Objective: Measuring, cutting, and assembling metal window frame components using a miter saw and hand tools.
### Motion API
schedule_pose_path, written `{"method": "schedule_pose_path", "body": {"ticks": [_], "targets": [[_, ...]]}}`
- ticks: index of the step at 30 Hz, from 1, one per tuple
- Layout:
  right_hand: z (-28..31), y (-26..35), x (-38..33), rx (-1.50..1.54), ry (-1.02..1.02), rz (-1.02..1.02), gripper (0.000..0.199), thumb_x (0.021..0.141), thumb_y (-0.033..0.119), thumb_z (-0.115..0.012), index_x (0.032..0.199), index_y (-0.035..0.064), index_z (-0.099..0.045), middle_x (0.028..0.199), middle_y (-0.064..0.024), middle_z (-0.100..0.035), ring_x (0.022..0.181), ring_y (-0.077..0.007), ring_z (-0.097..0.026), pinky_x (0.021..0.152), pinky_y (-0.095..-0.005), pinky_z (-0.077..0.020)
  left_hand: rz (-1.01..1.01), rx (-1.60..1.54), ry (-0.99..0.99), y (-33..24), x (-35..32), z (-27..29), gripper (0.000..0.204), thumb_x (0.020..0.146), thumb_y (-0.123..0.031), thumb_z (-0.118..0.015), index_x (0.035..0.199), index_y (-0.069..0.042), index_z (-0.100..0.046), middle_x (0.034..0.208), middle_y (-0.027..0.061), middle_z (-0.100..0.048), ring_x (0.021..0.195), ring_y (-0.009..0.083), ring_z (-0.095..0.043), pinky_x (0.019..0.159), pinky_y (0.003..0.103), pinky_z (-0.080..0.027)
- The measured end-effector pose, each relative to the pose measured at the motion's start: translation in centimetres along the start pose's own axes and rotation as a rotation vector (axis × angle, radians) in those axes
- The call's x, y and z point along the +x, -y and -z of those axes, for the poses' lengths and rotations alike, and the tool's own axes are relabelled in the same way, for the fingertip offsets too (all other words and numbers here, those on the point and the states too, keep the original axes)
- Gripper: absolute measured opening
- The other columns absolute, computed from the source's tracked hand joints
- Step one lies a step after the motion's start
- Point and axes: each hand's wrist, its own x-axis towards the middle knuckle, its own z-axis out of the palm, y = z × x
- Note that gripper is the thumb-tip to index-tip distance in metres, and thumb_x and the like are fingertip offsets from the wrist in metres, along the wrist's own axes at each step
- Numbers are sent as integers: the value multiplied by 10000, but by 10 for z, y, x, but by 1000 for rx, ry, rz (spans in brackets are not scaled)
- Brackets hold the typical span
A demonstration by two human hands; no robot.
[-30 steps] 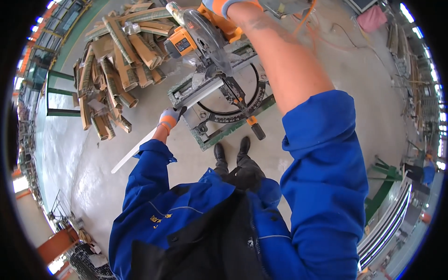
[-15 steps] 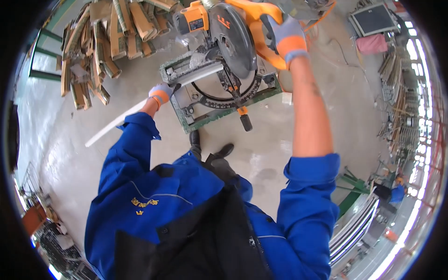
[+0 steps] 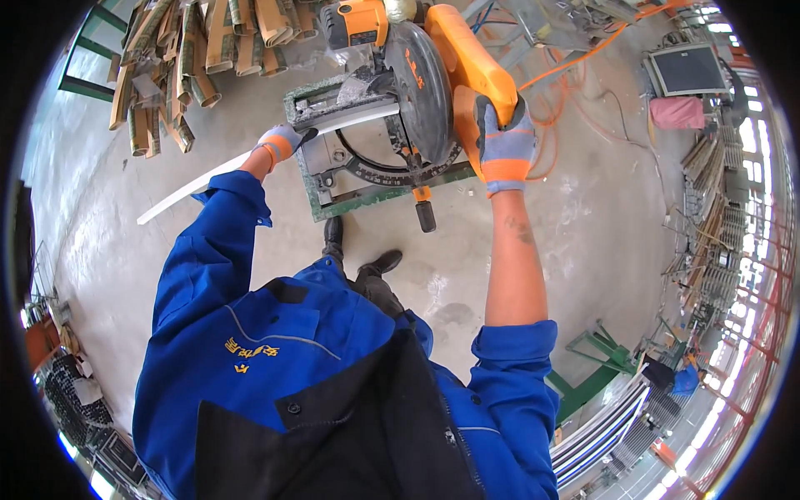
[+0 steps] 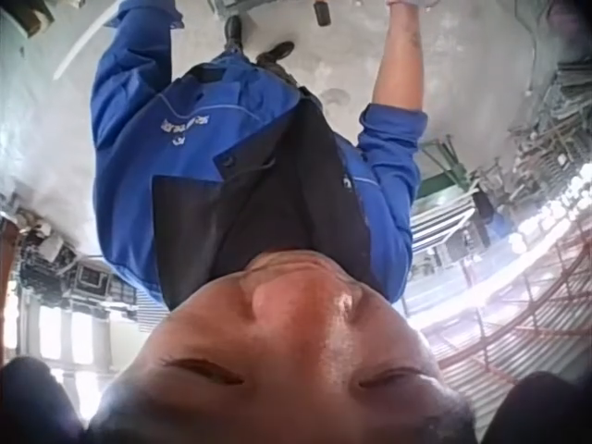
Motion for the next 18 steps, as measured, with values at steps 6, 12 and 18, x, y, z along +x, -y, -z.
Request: {"method": "schedule_pose_path", "body": {"ticks": [6, 12, 18], "targets": [[-6, 13, -3, 32, 25, -25, 136, 902, 132, -653, 1005, 71, -589, 638, 19, -547, 434, -57, -445, 372, -236, -340, -45, -29, -58, 20, 17, -11, 786, 819, -710, -479, 1152, -21, -657, 1180, 216, -636, 1109, 386, -598, 948, 417, -462], [-5, 13, -7, 66, 14, -57, 136, 898, 121, -654, 1005, 68, -587, 639, 15, -546, 437, -56, -445, 374, -234, -333, 6, 17, -20, 6, 0, -1, 761, 832, -690, -478, 1143, -20, -660, 1180, 226, -631, 1109, 402, -591, 955, 419, -457], [-8, 13, -3, -7, 0, 8, 143, 896, 121, -656, 1010, 70, -586, 640, 14, -543, 431, -57, -434, 373, -231, -321, 0, 2, -36, 11, 6, 1, 749, 838, -673, -484, 1142, -12, -657, 1178, 231, -629, 1113, 403, -588, 952, 426, -457]]}}
